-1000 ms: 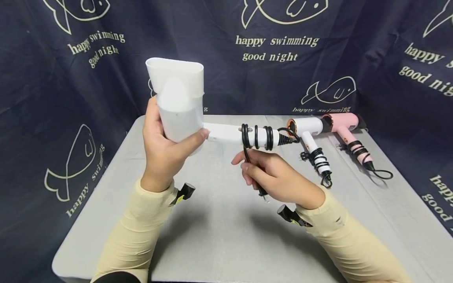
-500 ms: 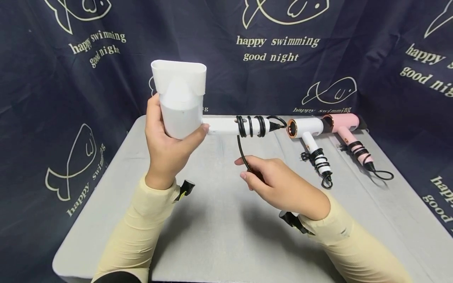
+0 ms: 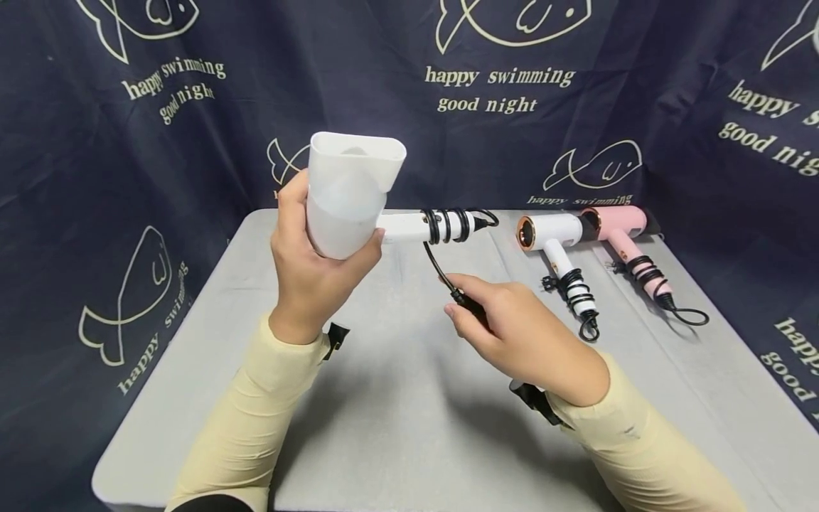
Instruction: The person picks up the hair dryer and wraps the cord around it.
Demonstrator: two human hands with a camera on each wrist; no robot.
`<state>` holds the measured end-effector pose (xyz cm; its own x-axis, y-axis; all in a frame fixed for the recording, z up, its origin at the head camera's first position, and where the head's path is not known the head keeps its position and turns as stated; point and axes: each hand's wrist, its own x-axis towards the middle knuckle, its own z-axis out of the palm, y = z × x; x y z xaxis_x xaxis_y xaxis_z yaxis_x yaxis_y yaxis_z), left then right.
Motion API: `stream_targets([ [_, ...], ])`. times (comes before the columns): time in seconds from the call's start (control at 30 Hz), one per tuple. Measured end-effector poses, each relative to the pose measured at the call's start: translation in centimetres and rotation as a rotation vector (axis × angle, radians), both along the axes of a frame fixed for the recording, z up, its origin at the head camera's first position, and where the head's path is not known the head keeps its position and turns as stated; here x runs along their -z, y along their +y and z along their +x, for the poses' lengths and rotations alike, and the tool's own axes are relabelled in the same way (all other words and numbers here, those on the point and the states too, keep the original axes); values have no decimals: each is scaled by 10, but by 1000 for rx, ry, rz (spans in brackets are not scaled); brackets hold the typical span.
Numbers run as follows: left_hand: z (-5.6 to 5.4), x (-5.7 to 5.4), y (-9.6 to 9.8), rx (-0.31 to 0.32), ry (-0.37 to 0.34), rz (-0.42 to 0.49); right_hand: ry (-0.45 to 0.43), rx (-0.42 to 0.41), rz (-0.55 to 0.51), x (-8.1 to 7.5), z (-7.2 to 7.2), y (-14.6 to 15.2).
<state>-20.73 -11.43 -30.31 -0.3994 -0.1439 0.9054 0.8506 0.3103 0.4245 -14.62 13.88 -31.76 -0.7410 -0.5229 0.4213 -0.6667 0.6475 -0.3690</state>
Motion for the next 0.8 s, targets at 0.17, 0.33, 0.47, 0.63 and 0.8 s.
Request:
stream_targets([
  [0.17, 0, 2, 0, -58, 35, -64, -9, 12, -85, 0, 1, 1],
  [0.33, -1, 3, 1, -86, 66, -176, -5, -31, -153, -2, 1, 0],
  [0.47, -2, 4, 1, -76, 67, -258, -43, -84, -197, -5, 2, 0],
  [0.63, -2, 4, -1, -64, 47, -320, -122, -118, -251, -9, 2, 4],
  [0.8, -1, 4, -3, 11, -11, -358, -170, -132, -342, -11, 0, 9],
])
